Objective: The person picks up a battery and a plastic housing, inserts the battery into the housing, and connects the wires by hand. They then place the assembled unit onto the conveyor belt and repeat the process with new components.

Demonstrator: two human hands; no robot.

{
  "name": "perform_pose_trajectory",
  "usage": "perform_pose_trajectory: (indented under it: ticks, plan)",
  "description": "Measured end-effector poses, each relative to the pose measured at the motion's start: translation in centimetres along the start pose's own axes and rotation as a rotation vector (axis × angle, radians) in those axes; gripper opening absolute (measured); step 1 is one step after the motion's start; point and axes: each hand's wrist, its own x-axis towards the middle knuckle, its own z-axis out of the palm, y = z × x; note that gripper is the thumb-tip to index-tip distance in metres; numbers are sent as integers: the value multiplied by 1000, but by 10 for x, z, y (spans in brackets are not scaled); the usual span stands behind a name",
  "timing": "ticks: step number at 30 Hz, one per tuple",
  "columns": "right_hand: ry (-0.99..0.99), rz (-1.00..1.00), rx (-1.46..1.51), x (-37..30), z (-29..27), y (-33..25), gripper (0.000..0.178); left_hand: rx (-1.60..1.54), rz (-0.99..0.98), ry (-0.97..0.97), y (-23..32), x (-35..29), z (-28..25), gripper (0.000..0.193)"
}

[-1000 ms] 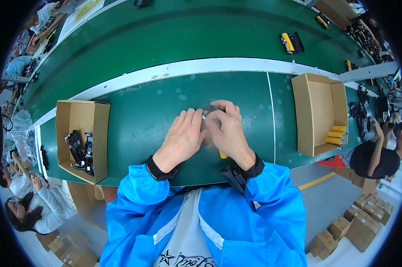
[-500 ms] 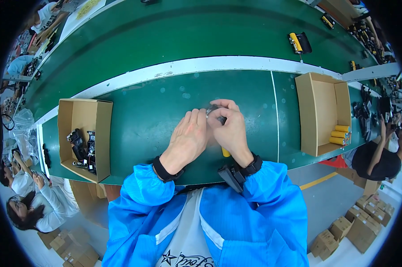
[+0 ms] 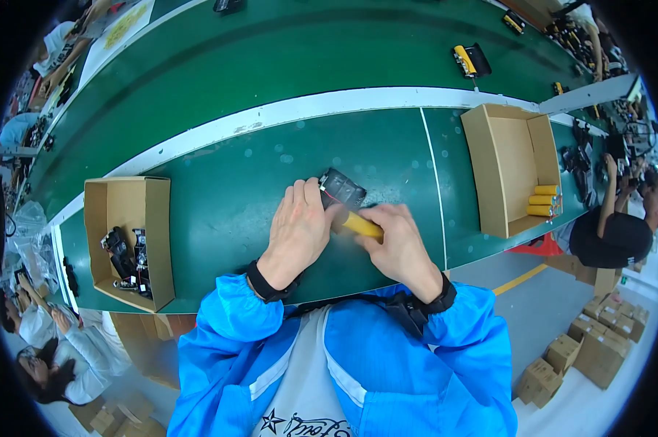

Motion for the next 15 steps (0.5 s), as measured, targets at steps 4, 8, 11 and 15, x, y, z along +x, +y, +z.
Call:
perform_pose_trajectory:
  ticks: [4,8,11,15]
  plan:
    - [373,-397,-548,10,-1,4,35,28,-78,3,9,1,6,47]
    - [581,-383,-456,23,12,13,36,134,-93,130,15,3,17,41]
    - [526,-253,-185,25,18,19,39,146,-125,153,16,8,21,41]
    - [506,-423,-100,18,25,8,38,89,-176,120,14,8,24,43]
